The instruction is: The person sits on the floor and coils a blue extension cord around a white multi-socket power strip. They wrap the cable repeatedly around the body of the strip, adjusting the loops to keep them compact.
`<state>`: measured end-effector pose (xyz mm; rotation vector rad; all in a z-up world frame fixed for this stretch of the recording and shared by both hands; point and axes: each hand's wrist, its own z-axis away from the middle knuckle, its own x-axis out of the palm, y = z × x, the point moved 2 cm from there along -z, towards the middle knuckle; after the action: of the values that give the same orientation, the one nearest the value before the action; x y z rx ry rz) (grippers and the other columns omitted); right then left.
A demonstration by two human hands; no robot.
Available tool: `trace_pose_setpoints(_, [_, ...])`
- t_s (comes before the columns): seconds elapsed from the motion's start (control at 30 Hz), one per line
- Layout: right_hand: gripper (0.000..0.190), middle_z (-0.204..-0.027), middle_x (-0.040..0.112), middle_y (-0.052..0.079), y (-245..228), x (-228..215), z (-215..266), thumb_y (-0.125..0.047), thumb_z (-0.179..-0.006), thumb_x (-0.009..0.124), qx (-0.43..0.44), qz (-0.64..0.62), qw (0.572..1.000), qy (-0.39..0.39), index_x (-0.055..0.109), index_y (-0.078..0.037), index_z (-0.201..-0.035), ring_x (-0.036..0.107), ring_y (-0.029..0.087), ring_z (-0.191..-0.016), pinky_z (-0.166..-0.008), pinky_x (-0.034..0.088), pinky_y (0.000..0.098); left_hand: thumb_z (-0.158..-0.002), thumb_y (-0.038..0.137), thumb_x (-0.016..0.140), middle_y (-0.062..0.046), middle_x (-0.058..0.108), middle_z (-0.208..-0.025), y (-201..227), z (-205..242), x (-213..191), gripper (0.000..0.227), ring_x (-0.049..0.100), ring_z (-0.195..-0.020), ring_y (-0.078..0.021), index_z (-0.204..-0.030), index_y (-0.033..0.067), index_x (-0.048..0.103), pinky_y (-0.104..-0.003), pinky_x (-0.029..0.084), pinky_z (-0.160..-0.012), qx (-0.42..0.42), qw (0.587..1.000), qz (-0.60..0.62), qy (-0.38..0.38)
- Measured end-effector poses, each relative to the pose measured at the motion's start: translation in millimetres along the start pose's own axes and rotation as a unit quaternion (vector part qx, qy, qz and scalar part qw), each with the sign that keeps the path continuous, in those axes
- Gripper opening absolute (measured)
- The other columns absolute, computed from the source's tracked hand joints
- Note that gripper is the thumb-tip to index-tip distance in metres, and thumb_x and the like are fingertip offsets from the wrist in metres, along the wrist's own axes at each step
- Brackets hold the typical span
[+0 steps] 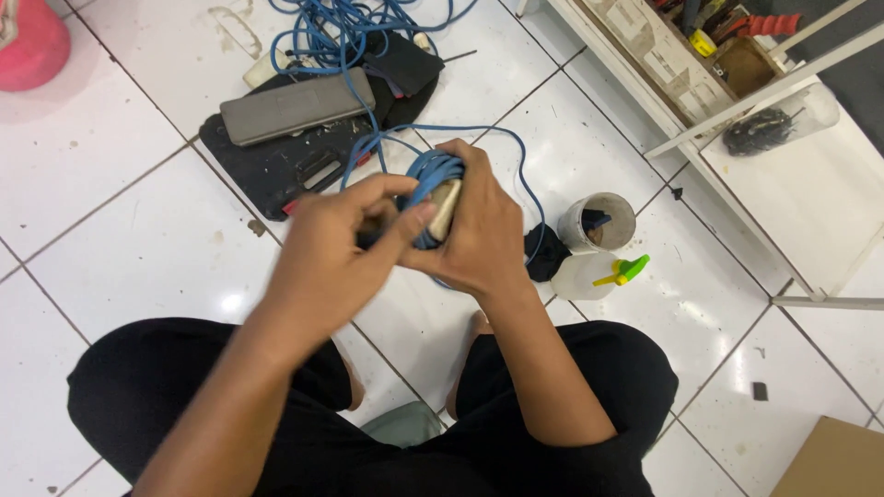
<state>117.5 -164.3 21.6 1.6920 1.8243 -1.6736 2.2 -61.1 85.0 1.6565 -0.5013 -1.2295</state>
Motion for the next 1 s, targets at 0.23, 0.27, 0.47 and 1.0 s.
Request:
trace_pose_setpoints(0.23, [0.084,-0.109,0.062,0.003,4,14,5,-0.050,-0.060,0.071,0.137,0.042,0.990,-0.003,0.040,-0.016,-0.130,0.067,0.028,-0.086,-0.063,0.049,0.0454,-0.078,0.065,0.076,-0.011,0.046,-0.112,-17,-3,42,0.075,0.061,-0.078,-0.0317,-0.117,0.0098,0.044,-0.047,0.052,-0.042,0.002,0.960,-0.247,0.133])
trace_pose_setpoints(0.27, [0.079,-0.116,0.060,0.002,3,13,7,-0.044,-0.065,0.072,0.129,0.045,0.990,0.018,0.040,-0.015,-0.132,0.067,0.027,-0.089,-0.063,0.049,0.0451,-0.072,0.067,0.078,-0.010,0.051,-0.126,-17,-6,37,0.100,0.064,-0.093,-0.0321,-0.136,0.0135,0.023,-0.049,0.054,-0.054,-0.051,0.973,-0.204,0.095])
trace_pose_setpoints(0.47, [0.080,-0.122,0.059,0.006,-1,17,9,-0.040,-0.069,0.074,0.084,0.046,0.993,0.063,0.041,-0.011,-0.135,0.068,0.034,-0.096,-0.071,0.052,0.0479,-0.073,0.063,0.073,-0.012,0.064,-0.059,-56,-17,34,0.056,0.064,-0.061,-0.0339,-0.082,0.0086,0.063,-0.041,0.047,-0.057,-0.081,0.995,-0.065,-0.010])
trace_pose_setpoints(1.0, [0.051,-0.108,0.074,0.008,15,17,6,-0.038,-0.074,0.086,0.157,-0.349,0.908,-0.171,0.071,-0.012,-0.114,0.070,0.025,-0.101,-0.093,0.055,0.0389,-0.082,0.034,0.077,-0.007,0.050,-0.043,-80,-32,1,0.040,0.047,-0.046,-0.0136,-0.062,0.0048,0.060,-0.030,0.038,-0.046,0.058,0.994,0.074,-0.050])
